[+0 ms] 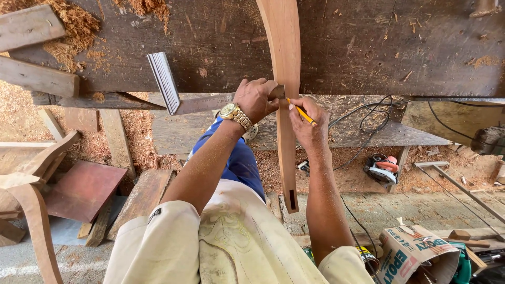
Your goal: The person is marking a wooden furniture component with a square and pencil, and then using a handheld router to cut a groove into the wood.
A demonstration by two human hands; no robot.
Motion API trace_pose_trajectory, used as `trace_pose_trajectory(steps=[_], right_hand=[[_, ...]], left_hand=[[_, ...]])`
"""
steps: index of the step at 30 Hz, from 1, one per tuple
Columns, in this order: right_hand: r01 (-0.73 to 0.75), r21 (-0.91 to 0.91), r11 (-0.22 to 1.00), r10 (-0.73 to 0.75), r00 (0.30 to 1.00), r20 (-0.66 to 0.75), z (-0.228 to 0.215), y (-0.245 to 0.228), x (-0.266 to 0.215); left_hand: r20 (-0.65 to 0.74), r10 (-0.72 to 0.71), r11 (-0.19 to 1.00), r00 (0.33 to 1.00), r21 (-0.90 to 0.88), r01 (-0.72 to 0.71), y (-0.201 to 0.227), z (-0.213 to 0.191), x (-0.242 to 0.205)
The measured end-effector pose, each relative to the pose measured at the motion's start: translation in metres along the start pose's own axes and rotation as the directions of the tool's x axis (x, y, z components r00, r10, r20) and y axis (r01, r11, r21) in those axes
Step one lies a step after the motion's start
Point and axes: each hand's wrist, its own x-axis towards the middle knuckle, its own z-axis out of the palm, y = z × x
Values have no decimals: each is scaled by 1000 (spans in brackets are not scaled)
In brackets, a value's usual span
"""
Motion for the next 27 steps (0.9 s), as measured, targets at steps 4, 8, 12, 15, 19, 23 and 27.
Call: trace_pose_trajectory(steps=[4,8,12,15,19,23,27], right_hand=[[22,-17,1000,-22,1000,-7,1,4,-6],[41,-23,999,-41,999,-12,1,6,-13],[-19,-10,1000,19,1000,-4,0,6,-22],[-29,1,1000,29,1000,3,2,11,-28],[-29,-5,1000,29,1000,6,1,11,-37],[-48,7,999,48,999,14,1,13,-44],[-79,24,997,78,997,19,3,17,-52]], left_hand=[[17,-12,1000,1000,-16,12,7,-3,-6],[43,-15,1000,999,-4,15,6,3,-12],[62,-13,999,998,45,10,8,8,-17],[69,-27,999,997,36,25,11,12,-22],[66,-33,999,997,33,30,13,16,-30],[56,-21,999,998,36,19,13,24,-36],[57,-29,999,998,18,28,19,24,-42]])
